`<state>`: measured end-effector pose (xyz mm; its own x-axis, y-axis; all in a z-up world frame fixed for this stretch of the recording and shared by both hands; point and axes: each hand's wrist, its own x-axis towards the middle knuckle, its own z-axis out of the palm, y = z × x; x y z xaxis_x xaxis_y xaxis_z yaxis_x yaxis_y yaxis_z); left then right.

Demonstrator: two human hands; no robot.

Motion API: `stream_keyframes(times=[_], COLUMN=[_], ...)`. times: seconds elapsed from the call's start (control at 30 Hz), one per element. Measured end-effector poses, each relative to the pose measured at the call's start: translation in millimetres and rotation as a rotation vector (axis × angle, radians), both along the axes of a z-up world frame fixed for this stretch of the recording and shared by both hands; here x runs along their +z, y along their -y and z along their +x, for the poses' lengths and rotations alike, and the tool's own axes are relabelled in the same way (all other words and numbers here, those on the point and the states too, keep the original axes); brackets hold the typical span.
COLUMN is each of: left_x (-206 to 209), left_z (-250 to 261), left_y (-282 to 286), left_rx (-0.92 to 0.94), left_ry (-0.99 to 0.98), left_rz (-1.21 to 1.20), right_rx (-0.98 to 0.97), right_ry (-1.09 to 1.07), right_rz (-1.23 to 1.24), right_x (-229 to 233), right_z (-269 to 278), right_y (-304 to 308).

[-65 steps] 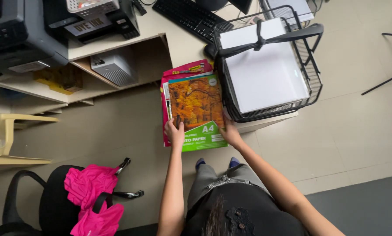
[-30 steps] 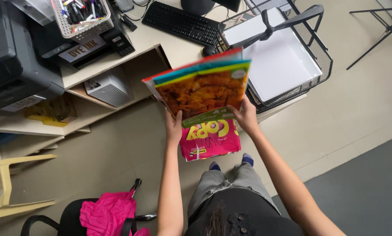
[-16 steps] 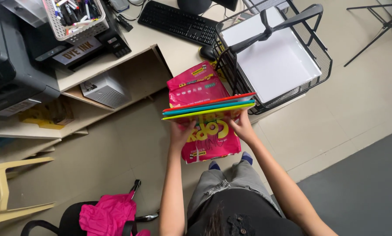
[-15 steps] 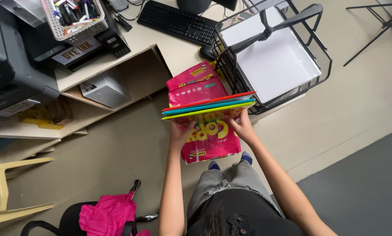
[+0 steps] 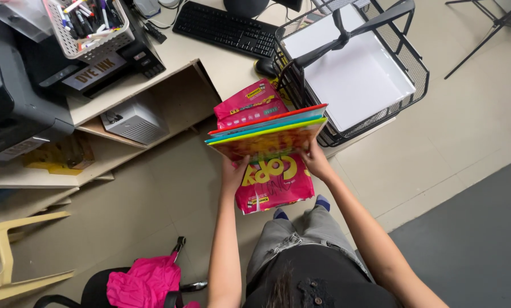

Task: The person organizes office supplies by moving a wire basket, handling paper and envelopes, and sorting pens and markers from a plastic basket. They place items on a desk and arrange writing instruments into a container.

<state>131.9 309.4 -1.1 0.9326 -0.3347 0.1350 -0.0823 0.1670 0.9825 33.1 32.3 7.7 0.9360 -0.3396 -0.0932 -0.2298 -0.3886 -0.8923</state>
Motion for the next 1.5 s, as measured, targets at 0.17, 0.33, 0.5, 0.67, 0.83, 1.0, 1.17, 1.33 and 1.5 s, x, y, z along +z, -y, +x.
stream_keyframes(times=[0.17, 0.33, 0.5, 0.67, 0.83, 1.0, 1.17, 1.33, 1.5], left_x=[0, 26, -94, -105, -72, -101, -50, 14, 66], left_z=[-10, -36, -41, -57, -46, -10, -34, -64, -58], left_y=[-2, -14, -31, -35, -14, 11, 15, 8, 6], left_rx=[0.112, 0.24, 0.541, 0.497, 0.344, 0.546, 0.585, 0.38, 0.365], left_ry=[0.234, 0.097, 0.272, 0.016, -0.305, 0.199, 0.15, -0.068, 0.22], left_rz=[0.119, 0.38, 0.953, 0.807, 0.418, 0.73, 0.669, 0.262, 0.228], right_rx=[0.085, 0.1, -0.05, -0.102, -0.09, -0.021, -0.017, -0.04, -0.009], right_ry=[0.352, 0.173, 0.201, -0.102, -0.04, 0.109, 0.156, 0.128, 0.288], right_rz=[-0.05, 0.035, -0.387, -0.2, -0.184, -0.296, -0.206, -0.023, -0.082], right_x=[3, 24, -91, -122, -63, -26, -10, 43, 70], right_z=[-11, -33, -35, -41, -6, 34, 7, -20, -12], right_y=[-4, -25, -37, -37, -21, 1, 3, -7, -9])
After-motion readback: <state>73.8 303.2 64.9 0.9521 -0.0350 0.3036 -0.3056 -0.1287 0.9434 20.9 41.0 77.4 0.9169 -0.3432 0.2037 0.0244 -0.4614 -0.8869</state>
